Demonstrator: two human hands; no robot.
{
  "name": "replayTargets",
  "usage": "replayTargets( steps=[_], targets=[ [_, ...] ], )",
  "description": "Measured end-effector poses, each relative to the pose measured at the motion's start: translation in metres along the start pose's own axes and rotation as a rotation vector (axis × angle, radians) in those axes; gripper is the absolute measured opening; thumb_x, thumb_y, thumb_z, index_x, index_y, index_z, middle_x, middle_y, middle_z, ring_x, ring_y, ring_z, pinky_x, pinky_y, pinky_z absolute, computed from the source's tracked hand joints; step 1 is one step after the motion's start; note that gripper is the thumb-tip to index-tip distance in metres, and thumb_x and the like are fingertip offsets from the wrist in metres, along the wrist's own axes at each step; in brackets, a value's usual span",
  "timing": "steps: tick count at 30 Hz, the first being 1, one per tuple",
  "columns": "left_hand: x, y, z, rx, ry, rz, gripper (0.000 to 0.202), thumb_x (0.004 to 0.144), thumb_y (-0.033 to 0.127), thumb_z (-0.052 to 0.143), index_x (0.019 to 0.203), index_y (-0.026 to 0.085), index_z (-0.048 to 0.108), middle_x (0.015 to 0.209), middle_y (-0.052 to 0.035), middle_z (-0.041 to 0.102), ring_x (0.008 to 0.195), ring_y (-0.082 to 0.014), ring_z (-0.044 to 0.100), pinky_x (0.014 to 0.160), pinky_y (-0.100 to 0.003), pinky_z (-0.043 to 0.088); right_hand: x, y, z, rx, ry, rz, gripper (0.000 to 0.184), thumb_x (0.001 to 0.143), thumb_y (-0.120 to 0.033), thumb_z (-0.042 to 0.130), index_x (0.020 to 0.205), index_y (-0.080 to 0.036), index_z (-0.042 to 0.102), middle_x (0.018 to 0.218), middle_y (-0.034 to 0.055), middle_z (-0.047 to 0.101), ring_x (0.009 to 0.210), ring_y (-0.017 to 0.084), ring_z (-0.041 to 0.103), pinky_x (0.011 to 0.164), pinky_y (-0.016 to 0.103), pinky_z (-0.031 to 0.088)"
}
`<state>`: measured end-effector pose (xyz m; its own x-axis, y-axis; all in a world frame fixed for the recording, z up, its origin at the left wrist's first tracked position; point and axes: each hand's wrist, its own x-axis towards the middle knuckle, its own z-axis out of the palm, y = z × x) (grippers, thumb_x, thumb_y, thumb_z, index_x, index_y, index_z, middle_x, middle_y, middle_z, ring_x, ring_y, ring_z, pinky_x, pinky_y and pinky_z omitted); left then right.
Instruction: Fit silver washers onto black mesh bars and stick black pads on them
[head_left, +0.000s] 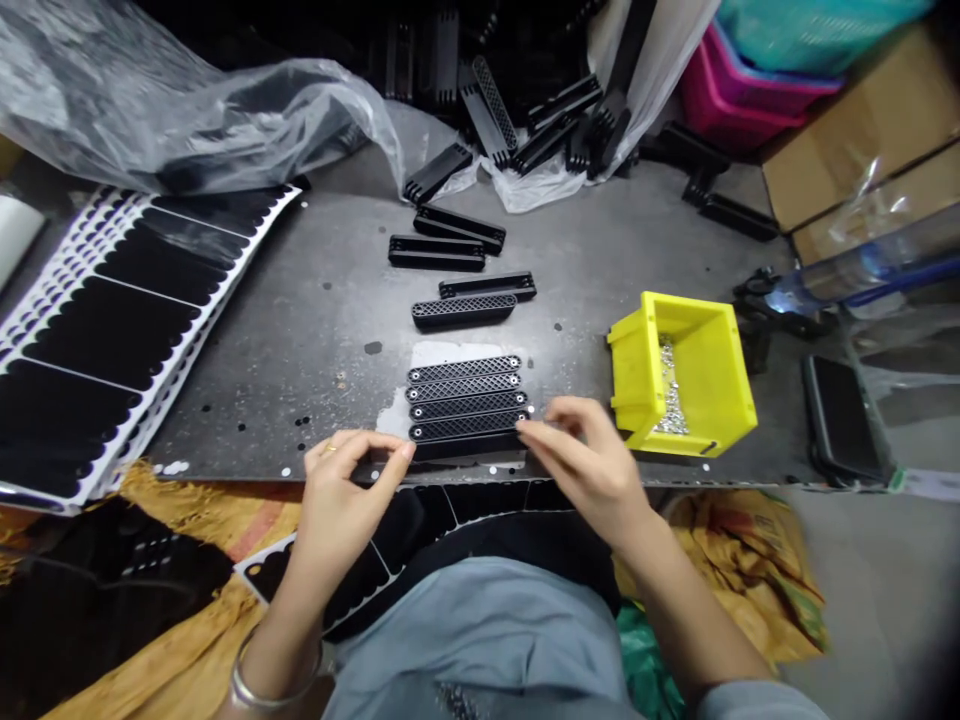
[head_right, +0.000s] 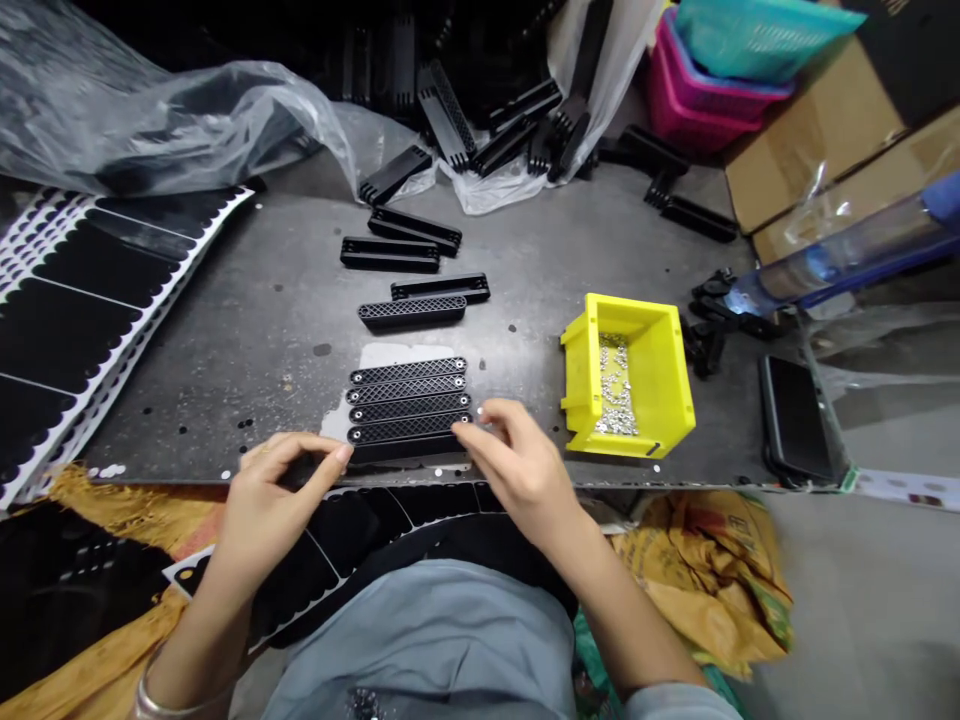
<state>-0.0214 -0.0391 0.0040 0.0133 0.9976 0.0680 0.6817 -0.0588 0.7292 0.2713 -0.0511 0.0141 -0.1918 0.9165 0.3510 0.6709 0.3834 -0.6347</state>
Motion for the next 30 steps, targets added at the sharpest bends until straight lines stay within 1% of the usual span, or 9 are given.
replayTargets(
  steps=[3, 7, 9, 12, 16, 21, 24, 27, 30],
  targets=[
    [-0.006, 0.031, 0.012, 0.002, 0.072, 0.222, 0.004, 0.097, 0.025, 0.067, 0.093, 0.026, 0.068, 0.090, 0.0003, 0.076, 0.089, -0.0205, 0.068, 0.095, -0.041, 0.044, -0.027, 0.005, -0.031, -0.084, -0.011, 0.116, 0.034, 0.096, -0.020, 0.071, 0.128, -0.028, 0.072, 0.114, 0.0085, 0.069, 0.093, 0.018, 0.070, 0.080, 0.033, 0.061],
    [-0.010, 0.077, 0.055, -0.105, -0.294, 0.543, 0.027, 0.102, 0.026, 0.061, 0.128, 0.022, 0.063, 0.114, -0.0055, 0.077, 0.108, -0.0227, 0.068, 0.097, -0.040, 0.044, -0.054, 0.006, -0.049, 0.096, -0.115, 0.177, 0.026, 0.098, -0.017, 0.067, 0.122, -0.026, 0.073, 0.103, 0.0051, 0.076, 0.093, 0.019, 0.074, 0.083, 0.032, 0.063],
    [-0.010, 0.088, 0.073, -0.123, -0.395, 0.556, 0.016, 0.104, 0.025, 0.057, 0.118, 0.021, 0.067, 0.104, -0.0029, 0.078, 0.097, -0.0208, 0.068, 0.094, -0.040, 0.042, -0.058, 0.005, -0.046, 0.163, -0.024, 0.185, 0.023, 0.098, -0.014, 0.065, 0.116, -0.025, 0.075, 0.098, 0.0046, 0.076, 0.093, 0.019, 0.074, 0.083, 0.033, 0.063],
    [-0.007, 0.092, 0.082, -0.211, -0.438, 0.487, 0.018, 0.106, 0.021, 0.053, 0.097, 0.022, 0.068, 0.089, 0.0011, 0.076, 0.083, -0.0165, 0.064, 0.087, -0.038, 0.040, -0.058, 0.004, -0.034, 0.153, 0.037, 0.150, 0.032, 0.097, -0.015, 0.066, 0.125, -0.028, 0.074, 0.115, 0.0082, 0.073, 0.091, 0.018, 0.073, 0.081, 0.033, 0.064],
    [-0.010, 0.095, 0.078, -0.240, -0.407, 0.419, 0.026, 0.108, 0.021, 0.046, 0.092, 0.021, 0.067, 0.086, -0.0006, 0.074, 0.078, -0.0166, 0.059, 0.077, -0.036, 0.039, -0.060, 0.005, -0.019, 0.147, 0.044, 0.043, 0.050, 0.096, -0.016, 0.069, 0.143, -0.034, 0.064, 0.136, 0.0113, 0.063, 0.079, 0.014, 0.070, 0.074, 0.031, 0.065],
    [-0.021, 0.092, 0.088, -0.153, -0.193, 0.394, 0.019, 0.106, 0.019, 0.052, 0.092, 0.020, 0.065, 0.084, -0.0010, 0.072, 0.075, -0.0157, 0.060, 0.073, -0.035, 0.039, -0.082, 0.006, -0.032, 0.063, 0.096, -0.061, 0.046, 0.088, -0.011, 0.078, 0.128, -0.034, 0.074, 0.119, 0.0066, 0.072, 0.098, 0.021, 0.076, 0.085, 0.037, 0.067],
    [-0.022, 0.083, 0.089, -0.048, -0.082, 0.528, 0.011, 0.103, 0.015, 0.058, 0.107, 0.020, 0.066, 0.092, -0.0020, 0.076, 0.079, -0.0161, 0.064, 0.074, -0.035, 0.039, -0.100, 0.013, -0.065, 0.373, 0.278, 0.150, 0.017, 0.092, -0.028, 0.076, 0.108, -0.033, 0.077, 0.114, 0.0053, 0.070, 0.096, 0.025, 0.077, 0.081, 0.045, 0.068],
    [-0.008, 0.073, 0.079, 0.087, -0.033, 0.607, 0.026, 0.101, 0.021, 0.064, 0.128, 0.022, 0.063, 0.113, -0.0052, 0.078, 0.100, -0.0202, 0.069, 0.090, -0.038, 0.041, -0.107, 0.020, -0.091, 0.572, 0.628, 0.334, 0.011, 0.094, -0.033, 0.072, 0.105, -0.031, 0.072, 0.108, 0.0044, 0.066, 0.061, 0.016, 0.069, 0.051, 0.037, 0.062],
    [0.021, 0.066, 0.067, 0.248, -0.087, 0.559, 0.070, 0.094, 0.048, 0.073, 0.151, 0.018, 0.046, 0.150, -0.0183, 0.059, 0.141, -0.0350, 0.053, 0.115, -0.051, 0.031, -0.095, 0.017, -0.085, 0.473, 0.599, 0.418, 0.023, 0.084, -0.018, 0.080, 0.102, -0.028, 0.071, 0.106, 0.0049, 0.063, 0.058, 0.012, 0.062, 0.043, 0.027, 0.051]
  ],
)
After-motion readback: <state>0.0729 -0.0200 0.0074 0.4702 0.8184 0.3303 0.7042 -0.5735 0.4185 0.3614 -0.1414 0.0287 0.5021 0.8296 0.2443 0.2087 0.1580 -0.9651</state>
